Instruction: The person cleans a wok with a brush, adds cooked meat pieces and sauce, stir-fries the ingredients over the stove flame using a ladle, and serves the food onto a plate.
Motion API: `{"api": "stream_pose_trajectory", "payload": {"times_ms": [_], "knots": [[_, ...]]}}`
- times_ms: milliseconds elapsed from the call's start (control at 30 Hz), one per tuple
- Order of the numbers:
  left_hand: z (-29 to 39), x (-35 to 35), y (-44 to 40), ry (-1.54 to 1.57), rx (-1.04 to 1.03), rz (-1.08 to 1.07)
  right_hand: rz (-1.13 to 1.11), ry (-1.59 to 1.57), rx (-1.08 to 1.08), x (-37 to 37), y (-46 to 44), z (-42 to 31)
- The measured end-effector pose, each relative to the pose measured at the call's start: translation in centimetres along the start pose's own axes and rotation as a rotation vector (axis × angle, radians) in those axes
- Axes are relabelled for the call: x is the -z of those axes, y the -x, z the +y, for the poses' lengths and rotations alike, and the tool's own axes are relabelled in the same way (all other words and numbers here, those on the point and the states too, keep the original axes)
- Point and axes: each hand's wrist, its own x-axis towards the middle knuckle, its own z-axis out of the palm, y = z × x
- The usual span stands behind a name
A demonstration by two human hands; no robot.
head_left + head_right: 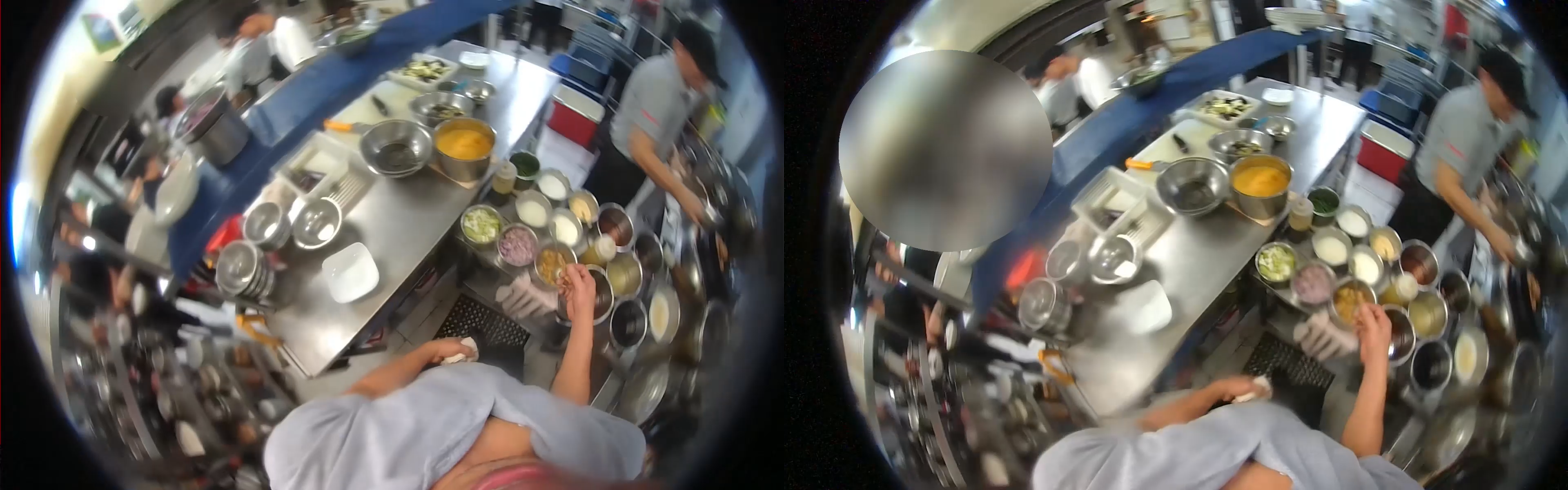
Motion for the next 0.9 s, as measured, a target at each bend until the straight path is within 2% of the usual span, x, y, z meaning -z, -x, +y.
{"api": "stream_pose_trajectory", "payload": {"times_ms": [33, 67, 133, 200, 233, 267, 300, 333, 367, 433, 467, 500, 567, 600, 633, 667, 733, 800, 833, 900], "knots": [[-1.2, 0.5, -0.1, -0.132, -0.025, 0.032, -0.009, -0.071, -0.026, 0.0, 2.1, 0.2], [-2.7, 1.8, -0.8, -0.055, 0.029, -0.009, -0.023, -0.139, -0.053, -0.2, 4.2, 0.6], [-1.7, 2.2, 3.1, -0.181, 0.016, 0.001, 0.058, -0.261, -0.071, -0.5, 8.7, 2.7], [-6.7, 6.0, 0.7, -0.320, -0.058, -0.140, 0.112, -0.355, -0.140, -0.3, 14.1, 4.2], [-7.5, 6.7, 0.8, -0.507, 0.050, -0.116, 0.160, -0.420, -0.163, -0.5, 17.3, 4.1], [-11.5, 9.3, -1.6, -0.604, 0.181, -0.151, 0.199, -0.473, -0.137, 0.4, 19.9, 4.7], [-15.5, 12.0, -3.4, -0.714, 0.318, -0.168, 0.348, -0.628, -0.108, 1.4, 22.6, 5.2], [-16.8, 12.5, -2.3, -0.825, 0.339, -0.171, 0.347, -0.776, -0.022, 4.4, 24.7, 6.8], [-17.3, 12.4, -0.8, -0.917, 0.295, -0.194, 0.346, -0.815, 0.079, 6.4, 27.9, 4.8], [-18.0, 11.8, 0.6, -1.058, 0.215, -0.243, 0.472, -0.689, 0.414, 11.6, 33.9, 1.3], [-18.1, 11.6, 1.1, -1.117, 0.184, -0.261, 0.652, -0.464, 0.620, 12.3, 38.2, -2.9], [-18.1, 11.4, 1.7, -1.167, 0.159, -0.274, 0.974, -0.261, 0.779, 12.8, 41.7, -6.3], [-17.4, 10.9, 2.4, -1.261, 0.116, -0.290, 1.443, 0.270, 1.033, 14.6, 48.1, -11.1], [-17.0, 10.5, 2.6, -1.301, 0.098, -0.297, 1.582, 0.272, 1.210, 14.3, 50.1, -13.3], [-16.8, 10.1, 2.8, -1.336, 0.083, -0.301, 1.681, 0.462, 1.316, 16.3, 51.7, -13.8], [-16.7, 9.6, 3.0, -1.371, 0.066, -0.310, 1.702, 0.458, 1.317, 19.7, 52.3, -13.7], [-16.3, 8.1, 2.9, -1.446, 0.024, -0.337, 1.700, 0.873, 0.865, 27.6, 52.9, -11.1], [-15.8, 6.2, 2.8, -1.540, -0.035, -0.380, 1.460, 1.151, 0.329, 32.7, 53.3, -7.4], [-15.4, 5.3, 2.5, -1.597, -0.074, -0.405, 1.473, 1.155, 0.321, 34.6, 55.3, -6.2], [-14.2, 2.0, 1.4, -1.748, -0.152, -0.471, 1.647, 0.928, 0.274, 36.2, 59.4, -3.8]]}}
